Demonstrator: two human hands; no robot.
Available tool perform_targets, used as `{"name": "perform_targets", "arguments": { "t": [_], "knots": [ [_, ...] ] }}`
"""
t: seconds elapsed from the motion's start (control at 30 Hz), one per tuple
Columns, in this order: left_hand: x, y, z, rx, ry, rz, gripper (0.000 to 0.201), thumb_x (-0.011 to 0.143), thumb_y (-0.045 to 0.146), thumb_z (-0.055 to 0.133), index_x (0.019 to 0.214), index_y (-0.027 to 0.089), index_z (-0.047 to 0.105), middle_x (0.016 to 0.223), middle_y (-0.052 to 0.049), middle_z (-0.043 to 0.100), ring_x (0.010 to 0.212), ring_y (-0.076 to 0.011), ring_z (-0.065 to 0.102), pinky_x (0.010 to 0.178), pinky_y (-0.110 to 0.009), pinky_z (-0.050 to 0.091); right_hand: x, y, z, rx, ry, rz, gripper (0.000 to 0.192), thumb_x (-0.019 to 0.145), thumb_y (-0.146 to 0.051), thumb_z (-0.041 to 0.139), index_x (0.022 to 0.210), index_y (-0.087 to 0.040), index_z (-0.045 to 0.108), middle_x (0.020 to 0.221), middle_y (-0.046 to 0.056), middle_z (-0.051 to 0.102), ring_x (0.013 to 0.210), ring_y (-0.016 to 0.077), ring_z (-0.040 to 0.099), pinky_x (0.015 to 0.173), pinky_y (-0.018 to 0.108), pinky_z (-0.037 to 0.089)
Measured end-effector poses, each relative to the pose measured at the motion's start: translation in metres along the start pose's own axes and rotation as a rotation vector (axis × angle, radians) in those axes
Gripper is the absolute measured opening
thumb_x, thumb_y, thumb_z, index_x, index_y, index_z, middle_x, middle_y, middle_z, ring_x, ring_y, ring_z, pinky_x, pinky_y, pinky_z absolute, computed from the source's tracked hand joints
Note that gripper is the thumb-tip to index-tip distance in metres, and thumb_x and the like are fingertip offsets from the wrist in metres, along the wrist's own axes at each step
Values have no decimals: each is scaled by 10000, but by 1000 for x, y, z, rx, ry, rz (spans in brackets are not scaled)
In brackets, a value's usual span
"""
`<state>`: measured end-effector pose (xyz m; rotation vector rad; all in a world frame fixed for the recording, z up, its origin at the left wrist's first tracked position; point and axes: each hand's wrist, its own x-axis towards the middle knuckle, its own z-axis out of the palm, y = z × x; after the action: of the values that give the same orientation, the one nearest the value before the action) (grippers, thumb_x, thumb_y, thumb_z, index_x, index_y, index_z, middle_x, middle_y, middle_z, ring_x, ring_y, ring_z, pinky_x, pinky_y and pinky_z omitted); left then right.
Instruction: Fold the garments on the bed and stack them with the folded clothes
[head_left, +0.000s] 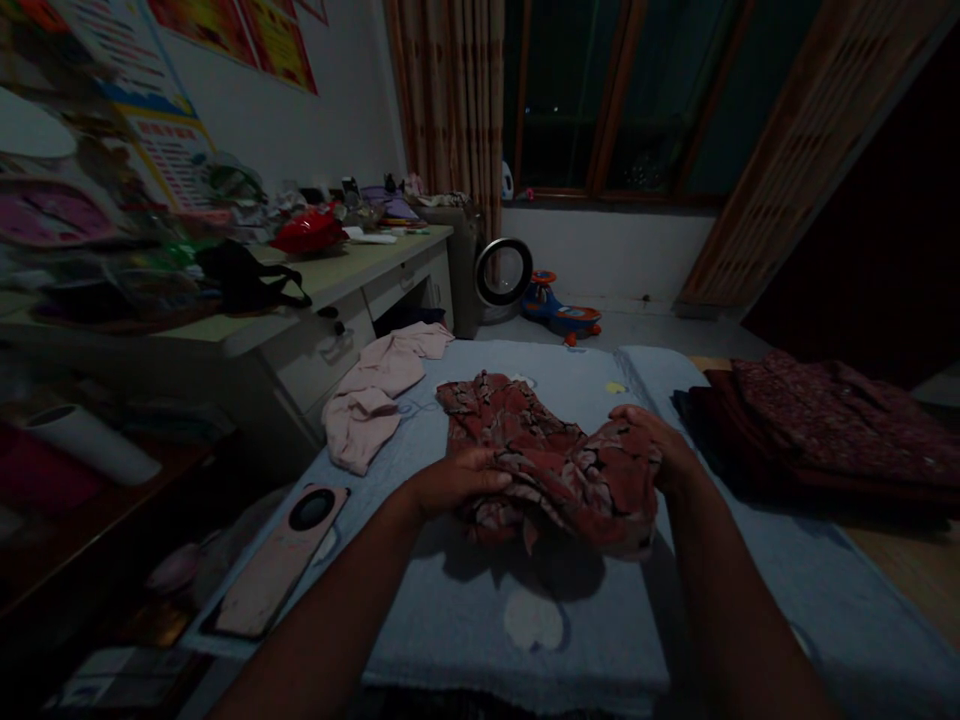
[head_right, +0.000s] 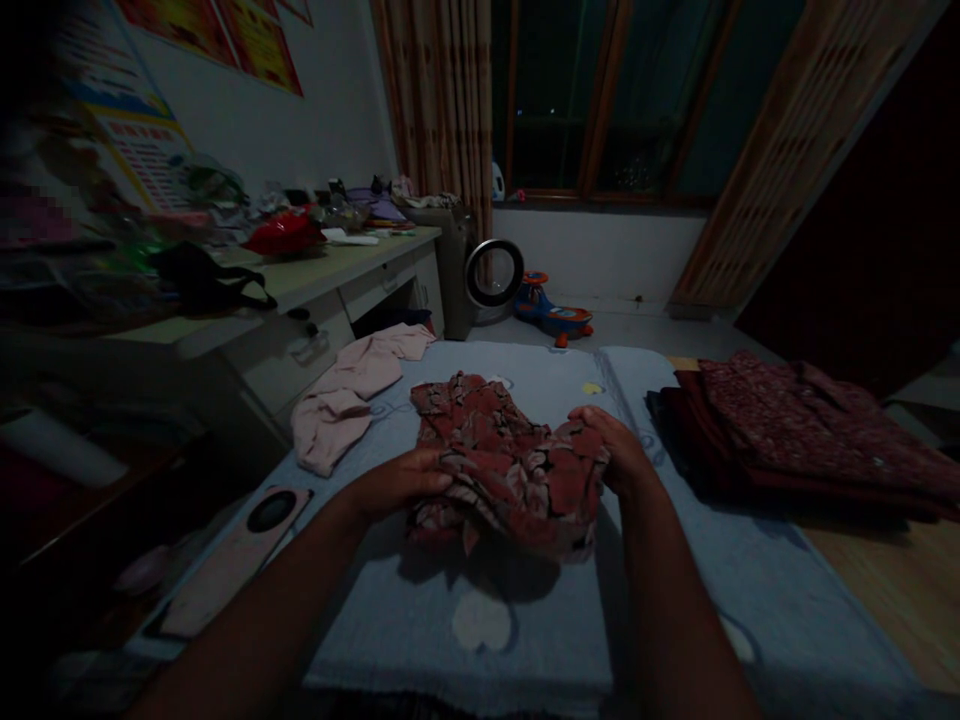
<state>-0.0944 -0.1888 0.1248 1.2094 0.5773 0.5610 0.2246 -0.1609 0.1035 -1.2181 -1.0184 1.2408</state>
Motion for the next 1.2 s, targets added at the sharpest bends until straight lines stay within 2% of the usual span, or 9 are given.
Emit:
{"name": "perform_targets", "arguments": {
  "t": [0.13,0.23,0.37,0.53,0.77,0.9,1.0,1.1,1.2],
  "knots": [
    [29,-3,-34,95,516,263,485,797,462,643,1154,134,631,1170,-128,684,1068,-270,645,959,-403,485,23,27,0,-44,198,-111,435,731,-597,618,970,-236,581,899,47,666,814,217,649,701,337,531],
    [41,-13,-63,404,883,222,491,775,356,658,1223,180,562,1277,-123,604,1228,-280,544,1056,-456,410,29,51,-6,-375,393,-219,531,739,-575,610,1151,-243,565,1157,98,627,1066,262,603,847,377,521],
    [37,-37,-77,729,1025,28,656,706,304,727,1304,171,494,1387,-183,481,1354,-325,410,1112,-490,340,17,68,-7,-716,404,-370,583,710,-492,620,1214,-201,579,1276,139,560,1190,316,534,959,452,472],
    [25,-60,-59,805,792,8,619,727,190,667,1321,169,495,1319,-165,576,1231,-309,548,1047,-460,421,-4,68,16,-846,97,-335,274,787,-358,527,975,-220,670,996,78,677,946,260,641,857,412,507],
    [13,-68,-7,1014,612,200,562,756,85,507,1304,201,555,1301,-101,595,1235,-269,532,1054,-422,426,-12,61,34,-891,39,-315,488,790,-439,581,1216,-204,609,1213,120,639,1091,294,605,917,445,486],
    [9,-78,42,1143,344,276,688,736,27,477,1379,268,503,1369,-86,531,1245,-268,500,1042,-413,425,-25,50,41,-819,-33,-325,422,889,-516,468,1095,-204,662,1101,103,671,1059,272,612,932,422,472],
    [5,-83,69,1178,77,298,637,767,40,495,1334,326,544,1371,-64,533,1217,-266,521,1024,-409,432,-37,49,47,-813,-171,-290,425,855,-496,565,1153,-205,649,1118,101,665,1024,258,618,892,392,485],
    [2,-72,75,1210,-180,248,469,781,122,571,1215,286,634,1350,-79,548,1217,-285,529,1017,-408,442,-45,53,50,-934,-283,-277,331,778,-342,656,1069,-184,659,1018,84,666,917,235,612,805,354,483],
    [7,-46,57,1102,-337,240,369,797,126,555,1122,243,683,1261,-58,627,1167,-233,581,999,-348,459,-50,56,47,-1038,-307,-289,83,787,-203,563,829,-172,628,842,57,632,805,207,579,739,327,449]
  ]
}}
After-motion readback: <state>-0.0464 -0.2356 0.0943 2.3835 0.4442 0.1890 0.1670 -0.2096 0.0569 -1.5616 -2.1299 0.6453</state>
